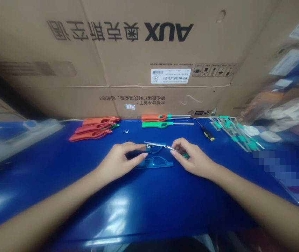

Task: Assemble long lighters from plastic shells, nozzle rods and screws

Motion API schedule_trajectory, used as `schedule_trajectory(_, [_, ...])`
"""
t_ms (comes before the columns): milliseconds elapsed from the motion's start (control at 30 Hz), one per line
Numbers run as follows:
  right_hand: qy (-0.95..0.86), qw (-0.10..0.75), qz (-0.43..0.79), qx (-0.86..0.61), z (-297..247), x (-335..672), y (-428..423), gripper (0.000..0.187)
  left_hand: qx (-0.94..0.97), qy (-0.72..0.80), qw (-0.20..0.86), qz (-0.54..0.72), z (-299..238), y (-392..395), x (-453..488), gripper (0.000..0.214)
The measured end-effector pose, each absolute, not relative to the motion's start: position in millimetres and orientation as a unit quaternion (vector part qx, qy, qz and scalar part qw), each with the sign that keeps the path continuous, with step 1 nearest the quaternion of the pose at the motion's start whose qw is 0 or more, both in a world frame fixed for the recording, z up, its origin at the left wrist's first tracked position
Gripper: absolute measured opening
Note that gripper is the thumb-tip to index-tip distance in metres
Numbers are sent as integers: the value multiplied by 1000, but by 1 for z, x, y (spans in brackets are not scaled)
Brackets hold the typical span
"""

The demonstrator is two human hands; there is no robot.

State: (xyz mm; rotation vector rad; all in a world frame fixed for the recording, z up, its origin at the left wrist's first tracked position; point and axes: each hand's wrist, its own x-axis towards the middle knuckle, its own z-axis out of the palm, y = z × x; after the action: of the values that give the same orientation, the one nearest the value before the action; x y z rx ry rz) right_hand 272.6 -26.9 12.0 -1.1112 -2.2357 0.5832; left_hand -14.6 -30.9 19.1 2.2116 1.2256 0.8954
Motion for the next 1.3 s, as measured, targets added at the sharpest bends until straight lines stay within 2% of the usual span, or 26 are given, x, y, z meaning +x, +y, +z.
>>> schedule_trajectory(200, [-855,280,167,-403,16,277,-31,9,753,461,319,343,13,-33,-8,27])
schedule_trajectory(300, [-872,263,138,-389,21,279,-30,17,751,445,343,347,13,-33,-7,23])
schedule_trajectory(467, [-913,214,102,-332,26,284,-29,41,768,411,303,388,12,-32,-10,20])
schedule_trajectory(700, [-926,169,74,-329,29,287,-30,39,794,389,236,404,11,-28,-13,18])
schedule_trajectory(833, [-919,162,55,-356,30,288,-29,43,781,413,271,382,13,-32,-11,20])
schedule_trajectory(967, [-927,111,33,-356,31,289,-29,50,771,445,284,356,15,-37,-9,29])
schedule_trajectory(1067, [-930,95,63,-350,33,289,-31,47,782,438,258,360,15,-38,-9,31])
schedule_trajectory(1300, [-908,70,174,-375,43,286,-37,29,840,365,156,369,16,-32,-15,23])
